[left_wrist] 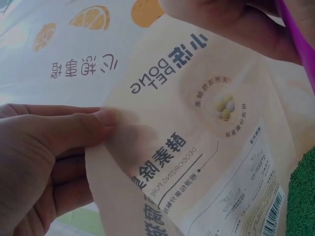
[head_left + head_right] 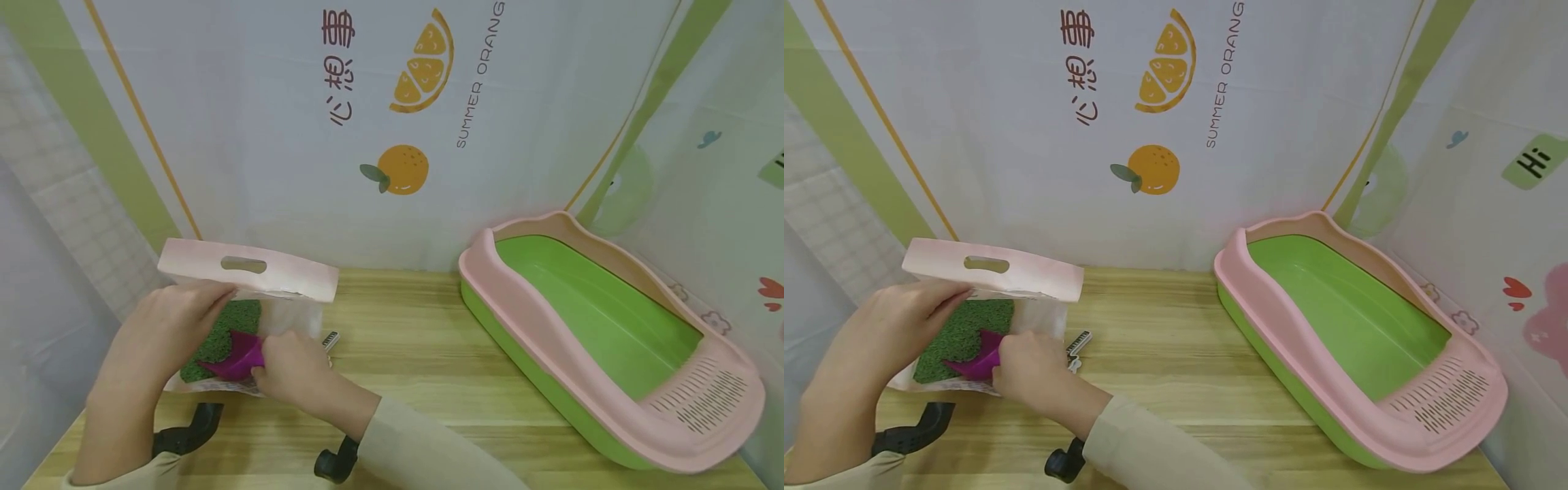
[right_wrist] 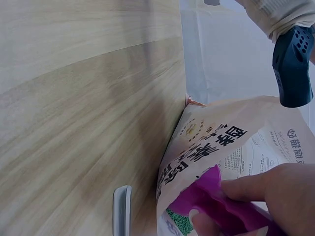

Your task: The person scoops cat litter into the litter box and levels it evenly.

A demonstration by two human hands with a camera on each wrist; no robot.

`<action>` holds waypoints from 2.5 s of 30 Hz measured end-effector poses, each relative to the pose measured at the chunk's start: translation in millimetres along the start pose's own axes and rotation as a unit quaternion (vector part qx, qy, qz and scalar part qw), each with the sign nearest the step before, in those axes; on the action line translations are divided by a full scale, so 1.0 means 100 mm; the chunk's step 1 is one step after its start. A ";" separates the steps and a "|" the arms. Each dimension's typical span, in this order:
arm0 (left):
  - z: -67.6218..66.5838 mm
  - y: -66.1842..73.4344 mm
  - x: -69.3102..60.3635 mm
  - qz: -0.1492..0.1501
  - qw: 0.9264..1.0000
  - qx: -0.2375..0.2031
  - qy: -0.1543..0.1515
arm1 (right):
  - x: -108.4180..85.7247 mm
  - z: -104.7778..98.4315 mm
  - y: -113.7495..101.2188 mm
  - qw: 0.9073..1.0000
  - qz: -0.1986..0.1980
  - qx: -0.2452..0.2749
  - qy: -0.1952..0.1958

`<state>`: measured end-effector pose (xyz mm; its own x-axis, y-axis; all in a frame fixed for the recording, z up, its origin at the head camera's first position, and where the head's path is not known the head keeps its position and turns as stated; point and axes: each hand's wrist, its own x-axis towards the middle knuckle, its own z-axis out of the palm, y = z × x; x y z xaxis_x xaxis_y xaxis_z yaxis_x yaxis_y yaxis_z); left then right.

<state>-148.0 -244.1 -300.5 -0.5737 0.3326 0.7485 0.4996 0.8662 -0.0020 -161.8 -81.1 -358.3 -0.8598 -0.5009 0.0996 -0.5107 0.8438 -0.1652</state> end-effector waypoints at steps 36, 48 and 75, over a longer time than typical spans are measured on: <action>0.00 0.00 0.01 0.004 1.000 0.006 -0.002 | 0.11 0.16 -0.06 1.000 0.017 -0.006 0.020; -0.02 0.01 0.01 0.001 1.000 0.003 -0.010 | 0.15 0.21 -0.09 1.000 0.021 -0.010 0.018; -0.03 0.04 0.03 -0.033 0.999 0.012 -0.034 | 0.20 0.24 -0.16 0.998 0.048 -0.006 0.029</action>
<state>-145.8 -240.9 -296.8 -0.6478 0.2978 0.7011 0.4442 0.8954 0.0301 -171.1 -109.3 -377.1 -0.9033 -0.4054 0.1401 -0.4251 0.8898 -0.1657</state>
